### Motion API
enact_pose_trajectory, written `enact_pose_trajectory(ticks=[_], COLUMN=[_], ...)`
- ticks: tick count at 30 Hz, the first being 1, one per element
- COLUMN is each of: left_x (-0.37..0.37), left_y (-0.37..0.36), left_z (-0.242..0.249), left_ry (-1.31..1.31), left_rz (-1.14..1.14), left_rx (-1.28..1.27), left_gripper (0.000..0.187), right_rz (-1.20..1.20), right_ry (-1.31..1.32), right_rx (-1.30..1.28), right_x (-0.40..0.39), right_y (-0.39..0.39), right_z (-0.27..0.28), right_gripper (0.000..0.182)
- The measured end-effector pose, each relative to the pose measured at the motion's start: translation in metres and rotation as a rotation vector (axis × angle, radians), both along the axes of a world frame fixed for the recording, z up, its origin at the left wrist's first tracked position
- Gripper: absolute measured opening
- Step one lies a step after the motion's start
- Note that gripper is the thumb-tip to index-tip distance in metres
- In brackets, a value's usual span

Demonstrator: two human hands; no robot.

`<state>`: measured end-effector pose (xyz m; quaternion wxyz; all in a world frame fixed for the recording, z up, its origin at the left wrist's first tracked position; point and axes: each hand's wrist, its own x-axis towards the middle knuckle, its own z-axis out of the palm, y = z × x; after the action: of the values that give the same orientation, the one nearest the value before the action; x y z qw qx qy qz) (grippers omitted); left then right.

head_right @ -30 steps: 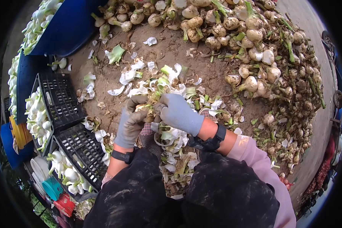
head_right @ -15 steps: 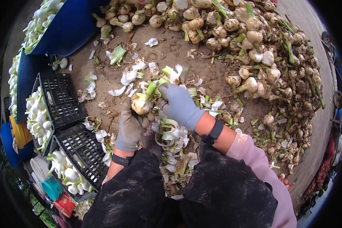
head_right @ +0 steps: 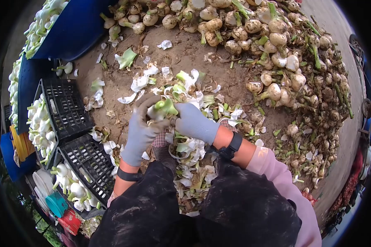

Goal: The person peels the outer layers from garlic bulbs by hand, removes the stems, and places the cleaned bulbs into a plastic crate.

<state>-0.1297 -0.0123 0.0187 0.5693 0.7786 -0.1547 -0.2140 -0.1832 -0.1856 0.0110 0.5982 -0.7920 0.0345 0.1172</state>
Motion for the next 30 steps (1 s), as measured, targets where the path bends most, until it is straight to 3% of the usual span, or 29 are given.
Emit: enact_pose_trajectory(ticks=[1, 2, 3, 4, 6, 8, 9, 10, 11, 12, 13, 15, 16, 17, 18, 20, 23, 25, 27, 28, 30], left_x=[-0.002, -0.005, -0.007, -0.007, -0.010, -0.009, -0.009, -0.009, -0.008, -0.002, 0.001, -0.003, -0.008, -0.012, -0.015, -0.020, -0.016, -0.017, -0.019, -0.020, -0.020], left_y=[-0.002, -0.002, 0.003, 0.005, 0.009, 0.016, 0.016, 0.015, 0.014, 0.016, 0.021, 0.023, 0.019, 0.013, 0.006, -0.003, 0.007, 0.012, 0.015, 0.014, 0.012], left_z=[0.002, 0.003, 0.003, 0.002, -0.002, -0.003, 0.001, 0.005, 0.007, 0.006, -0.001, -0.008, -0.009, -0.009, -0.004, 0.010, 0.003, 0.006, 0.014, 0.016, 0.020], left_ry=[0.164, 0.331, 0.565, 0.564, 0.634, 0.664, 0.682, 0.699, 0.702, 0.635, 0.555, 0.497, 0.422, 0.345, 0.353, 0.249, 0.177, 0.104, 0.356, 0.358, 0.546], left_rz=[0.007, 0.015, 0.108, 0.108, 0.281, 0.199, 0.198, 0.197, 0.379, 0.439, 0.436, 0.425, 0.404, 0.378, 0.362, 0.311, 0.254, 0.198, 0.235, 0.235, 0.320], left_rx=[-0.015, -0.025, -0.219, -0.221, -0.380, -0.468, -0.621, -0.773, -0.825, -0.777, -0.650, -0.522, -0.437, -0.356, -0.362, -0.204, -0.126, -0.076, -0.271, -0.270, -0.744], left_gripper=[0.052, 0.050, 0.037, 0.037, 0.032, 0.033, 0.036, 0.039, 0.041, 0.036, 0.034, 0.032, 0.028, 0.025, 0.025, 0.022, 0.021, 0.021, 0.028, 0.028, 0.027], right_rz=[0.129, 0.126, 0.164, 0.205, 0.084, 0.069, 0.228, 0.229, 0.494, 0.764, 0.771, 0.428, 0.177, 0.042, 0.028, 0.105, 0.207, 0.164, 0.117, 0.093, 0.072], right_ry=[0.239, 0.244, 0.153, 0.058, 0.054, 0.000, 0.105, 0.103, 0.207, 0.302, 0.294, 0.212, 0.002, -0.036, -0.031, -0.337, -0.256, -0.236, -0.211, -0.134, -0.064], right_rx=[-0.113, -0.110, -0.263, -0.420, -0.458, -0.763, -0.803, -0.798, -0.758, -0.712, -0.707, -0.450, -0.369, -0.365, -0.375, -0.623, -0.751, -0.701, -0.650, -0.647, -0.642], right_x=[-0.003, -0.005, -0.006, -0.005, -0.001, -0.003, -0.007, -0.019, -0.033, -0.037, -0.035, -0.039, -0.028, -0.014, -0.004, 0.010, 0.015, 0.015, 0.008, 0.001, -0.013], right_y=[-0.007, -0.007, -0.009, -0.013, -0.028, -0.041, -0.041, -0.040, -0.033, -0.028, -0.024, -0.022, -0.018, -0.011, -0.006, 0.002, 0.008, 0.002, -0.010, -0.019, -0.030], right_z=[0.010, 0.012, 0.012, 0.012, 0.006, -0.014, -0.020, -0.018, -0.007, 0.002, 0.006, 0.015, 0.016, 0.015, 0.015, 0.014, 0.011, 0.007, -0.001, -0.011, -0.017], right_gripper=[0.022, 0.022, 0.022, 0.023, 0.024, 0.023, 0.022, 0.022, 0.024, 0.027, 0.027, 0.033, 0.042, 0.032, 0.032, 0.022, 0.027, 0.025, 0.023, 0.022, 0.020])
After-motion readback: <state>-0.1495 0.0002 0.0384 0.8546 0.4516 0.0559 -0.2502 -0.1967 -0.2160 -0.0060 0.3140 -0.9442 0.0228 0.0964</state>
